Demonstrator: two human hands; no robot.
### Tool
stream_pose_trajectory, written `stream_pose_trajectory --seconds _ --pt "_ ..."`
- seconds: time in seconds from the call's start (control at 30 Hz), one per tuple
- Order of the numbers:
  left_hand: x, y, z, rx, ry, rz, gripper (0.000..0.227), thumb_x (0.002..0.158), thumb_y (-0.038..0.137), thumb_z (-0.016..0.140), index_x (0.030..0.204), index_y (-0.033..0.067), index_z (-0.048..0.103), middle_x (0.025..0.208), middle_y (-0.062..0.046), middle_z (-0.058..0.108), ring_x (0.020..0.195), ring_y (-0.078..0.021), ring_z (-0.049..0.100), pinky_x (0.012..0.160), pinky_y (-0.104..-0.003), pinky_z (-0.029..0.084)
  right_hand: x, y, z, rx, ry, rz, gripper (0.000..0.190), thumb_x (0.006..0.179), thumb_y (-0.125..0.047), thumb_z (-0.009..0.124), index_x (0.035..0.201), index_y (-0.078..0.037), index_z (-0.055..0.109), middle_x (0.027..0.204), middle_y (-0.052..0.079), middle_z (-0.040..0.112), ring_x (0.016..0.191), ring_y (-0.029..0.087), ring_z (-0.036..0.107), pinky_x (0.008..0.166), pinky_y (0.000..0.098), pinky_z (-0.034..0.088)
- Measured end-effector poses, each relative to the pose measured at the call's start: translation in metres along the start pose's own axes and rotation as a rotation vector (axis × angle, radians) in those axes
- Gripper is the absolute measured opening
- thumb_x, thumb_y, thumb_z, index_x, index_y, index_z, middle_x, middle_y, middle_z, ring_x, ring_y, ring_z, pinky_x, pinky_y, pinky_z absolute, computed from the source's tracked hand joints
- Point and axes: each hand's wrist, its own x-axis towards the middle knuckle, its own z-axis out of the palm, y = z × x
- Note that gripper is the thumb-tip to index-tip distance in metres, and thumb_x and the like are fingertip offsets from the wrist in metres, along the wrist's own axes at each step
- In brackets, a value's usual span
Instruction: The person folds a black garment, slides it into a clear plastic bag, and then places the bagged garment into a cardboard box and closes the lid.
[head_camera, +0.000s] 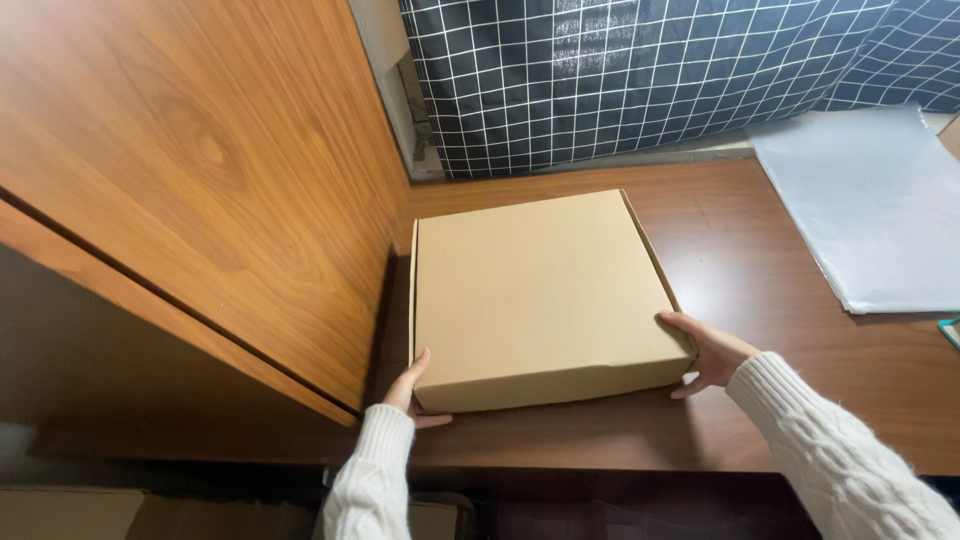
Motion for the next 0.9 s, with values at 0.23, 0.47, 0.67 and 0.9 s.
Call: stream_pose_trajectory --seconds 0.23,0.47,0.67,0.9 --pt "0.026 -0.013 -0.014 -0.093 0.024 0.037 0.084 0.069 0.051 0.068 0.136 0.0276 0.024 0.143 -0.017 0.017 0.126 -0.0414 0.023 0.086 -0.066 0.037 0.011 0.000 0.002 0.034 0.018 -0.064 0.077 0.077 -0.042 0.055 0.136 -0.001 0.026 0.140 0.025 0.023 0.121 0.050 0.028 0.083 0.0671 0.033" --pt "0.010 -0.028 0.001 -0.157 0.085 0.116 0.085 0.069 0.044 0.071 0.137 0.0218 0.025 0.141 -0.019 0.018 0.125 -0.0429 0.023 0.082 -0.068 0.038 0.026 -0.006 -0.016 -0.017 -0.034 -0.093 0.078 0.078 -0.042 0.053 0.135 0.002 0.023 0.139 0.026 0.023 0.120 0.052 0.028 0.081 0.0684 0.033" --pt "-0.011 -0.065 0.031 -0.255 0.144 0.166 0.087 0.068 0.042 0.073 0.137 0.0210 0.024 0.140 -0.020 0.020 0.122 -0.0446 0.027 0.078 -0.069 0.039 0.029 -0.019 -0.048 -0.112 -0.105 -0.122 0.077 0.079 -0.041 0.053 0.134 0.004 0.025 0.138 0.027 0.025 0.119 0.051 0.029 0.080 0.0693 0.033" --pt "-0.056 -0.127 0.074 -0.348 0.246 0.259 0.086 0.070 0.039 0.073 0.137 0.0166 0.025 0.138 -0.022 0.022 0.119 -0.0448 0.030 0.075 -0.068 0.042 0.034 -0.027 -0.087 -0.268 -0.215 -0.159 0.073 0.082 -0.039 0.049 0.134 0.006 0.024 0.137 0.029 0.025 0.120 0.052 0.027 0.080 0.0698 0.032"
